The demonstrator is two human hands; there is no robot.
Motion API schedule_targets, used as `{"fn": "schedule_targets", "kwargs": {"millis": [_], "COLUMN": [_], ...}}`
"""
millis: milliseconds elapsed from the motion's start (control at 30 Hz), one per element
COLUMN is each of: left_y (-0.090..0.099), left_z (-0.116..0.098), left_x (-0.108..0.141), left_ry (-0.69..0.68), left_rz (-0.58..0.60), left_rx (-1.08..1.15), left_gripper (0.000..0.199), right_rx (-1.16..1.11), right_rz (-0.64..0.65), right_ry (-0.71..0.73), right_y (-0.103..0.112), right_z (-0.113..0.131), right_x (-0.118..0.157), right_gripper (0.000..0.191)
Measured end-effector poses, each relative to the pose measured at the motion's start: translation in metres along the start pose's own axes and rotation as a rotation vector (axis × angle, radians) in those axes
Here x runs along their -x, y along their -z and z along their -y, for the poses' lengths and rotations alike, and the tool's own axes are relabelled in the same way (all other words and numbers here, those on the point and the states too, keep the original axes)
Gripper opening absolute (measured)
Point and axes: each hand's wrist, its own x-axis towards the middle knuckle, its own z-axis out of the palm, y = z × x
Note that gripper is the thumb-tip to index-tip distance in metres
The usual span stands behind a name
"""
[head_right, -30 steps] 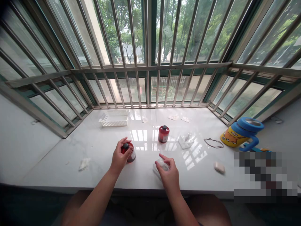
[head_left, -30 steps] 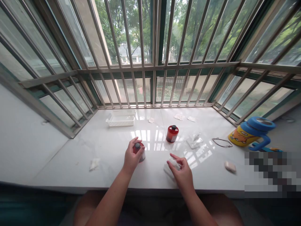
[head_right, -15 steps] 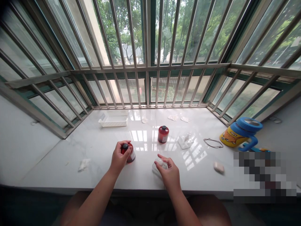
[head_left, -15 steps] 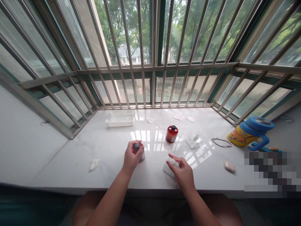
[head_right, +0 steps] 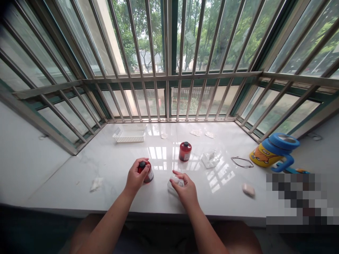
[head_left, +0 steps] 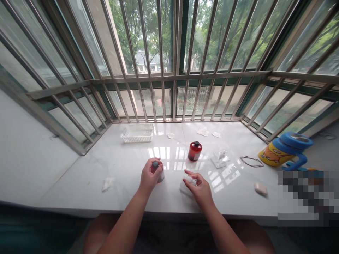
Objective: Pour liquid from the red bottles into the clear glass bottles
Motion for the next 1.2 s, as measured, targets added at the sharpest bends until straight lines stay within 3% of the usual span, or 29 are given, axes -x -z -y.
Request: {"fn": "schedule_targets", "kwargs": {"millis": [300, 533, 800, 1000, 1200], "left_y": [0.0, -0.001, -0.001, -0.001, -0.001], "left_z": [0.001, 0.003, 0.001, -0.001, -0.002], "left_x": [0.0, 0.0, -0.001, -0.002, -0.002], "left_ry": [-0.011, -0.013, -0.007, -0.005, -0.009], "left_rz": [0.001, -0.009, -0.009, 0.0, -0.005], "left_rx": [-0.01, -0.012, -0.011, -0.021, -0.012], "left_gripper": [0.017, 0.02, 0.018, 0.019, 0.019], "right_rx": [0.093, 0.082, 0.18, 0.183, 0.188], "right_rz": [-0.072, -0.038, 0.108, -0.035, -0.011], "right_ry": [0.068, 0.069, 0.148, 0.095, 0.114], "right_y": [0.0, 0.003, 0.008, -0.007, -0.013], "right_z": [0.005, 0.008, 0.008, -0.004, -0.003], "right_x": [-0.002, -0.001, -0.002, 0.006, 0.006], "right_gripper": [0.043, 0.037, 0.026, 0.061, 0.043]}}
